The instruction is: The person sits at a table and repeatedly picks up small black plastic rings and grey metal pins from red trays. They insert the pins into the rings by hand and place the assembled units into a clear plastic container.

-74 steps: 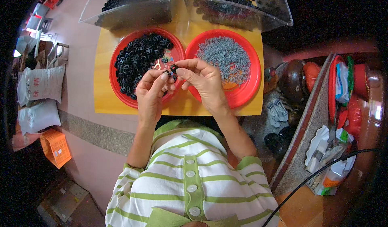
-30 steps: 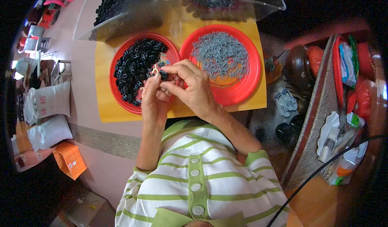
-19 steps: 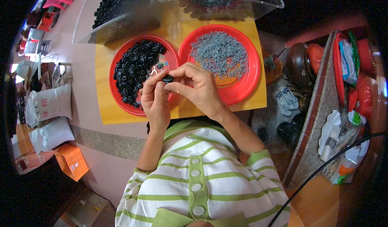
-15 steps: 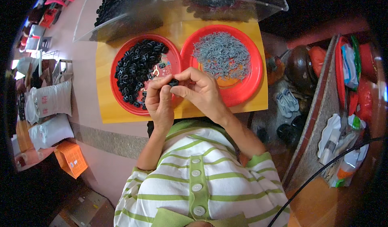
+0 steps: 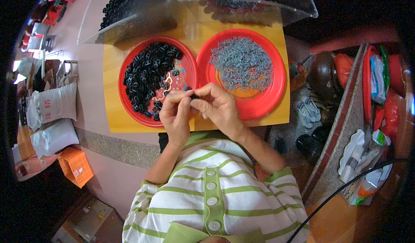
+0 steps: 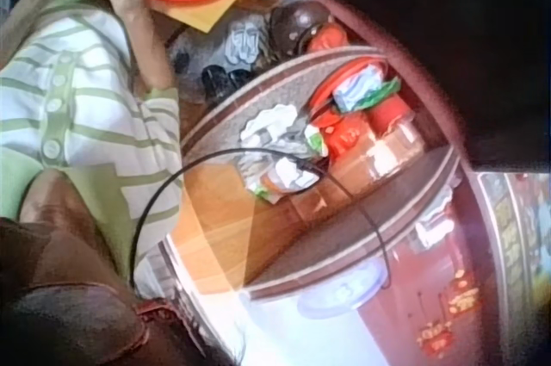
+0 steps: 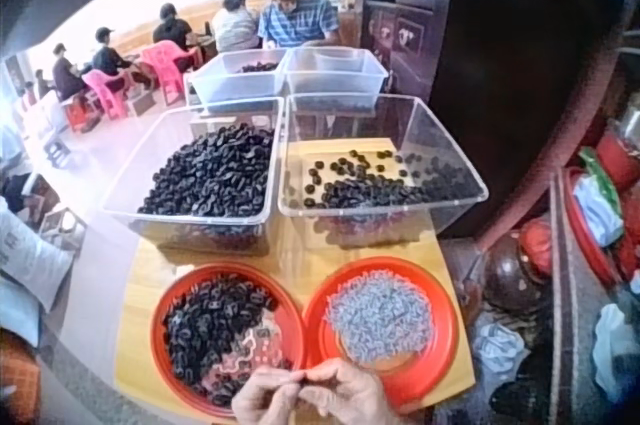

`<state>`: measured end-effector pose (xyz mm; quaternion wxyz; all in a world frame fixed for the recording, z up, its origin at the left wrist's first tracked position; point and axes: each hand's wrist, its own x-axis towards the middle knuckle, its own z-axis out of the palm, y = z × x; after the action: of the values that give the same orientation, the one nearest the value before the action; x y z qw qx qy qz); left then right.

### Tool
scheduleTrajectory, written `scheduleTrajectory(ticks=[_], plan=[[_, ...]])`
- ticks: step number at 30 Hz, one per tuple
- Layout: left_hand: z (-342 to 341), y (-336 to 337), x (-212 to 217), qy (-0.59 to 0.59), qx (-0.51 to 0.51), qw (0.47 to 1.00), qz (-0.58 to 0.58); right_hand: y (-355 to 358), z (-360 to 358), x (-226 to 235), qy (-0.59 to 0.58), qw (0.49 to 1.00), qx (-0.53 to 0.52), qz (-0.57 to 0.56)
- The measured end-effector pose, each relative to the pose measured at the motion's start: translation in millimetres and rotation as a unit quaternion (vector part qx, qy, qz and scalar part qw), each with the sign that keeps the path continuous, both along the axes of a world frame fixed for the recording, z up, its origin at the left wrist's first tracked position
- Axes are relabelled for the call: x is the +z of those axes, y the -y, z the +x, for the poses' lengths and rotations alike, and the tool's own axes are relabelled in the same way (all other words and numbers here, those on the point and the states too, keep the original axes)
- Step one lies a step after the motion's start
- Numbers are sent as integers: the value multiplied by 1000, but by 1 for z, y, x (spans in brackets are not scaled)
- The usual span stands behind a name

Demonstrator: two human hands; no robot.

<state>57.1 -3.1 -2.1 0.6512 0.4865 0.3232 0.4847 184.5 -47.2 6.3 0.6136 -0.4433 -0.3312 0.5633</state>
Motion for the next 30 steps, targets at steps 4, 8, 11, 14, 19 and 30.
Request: scheduleTrajectory(ticks=[4, 8, 11, 14, 19, 30], plan=[[2, -41, 14, -141, 15, 987, 69, -36, 33, 31, 178, 981, -83, 14], [1, -88, 15, -367, 39, 892, 261, -83, 100, 71, 463, 836, -262, 133], [-1, -108, -1, -414, 18, 851, 323, -110, 122, 92, 572, 754, -287, 150], [5, -113, -3, -460, 34, 811, 360, -100, 113, 97, 562, 774, -266, 120], [3, -114, -12, -507, 16, 793, 336, -42, 43, 112, 146, 956, 1, 256], [-9, -86, -5, -545, 6, 768, 336, 12, -78, 173, -664, 603, 95, 432]])
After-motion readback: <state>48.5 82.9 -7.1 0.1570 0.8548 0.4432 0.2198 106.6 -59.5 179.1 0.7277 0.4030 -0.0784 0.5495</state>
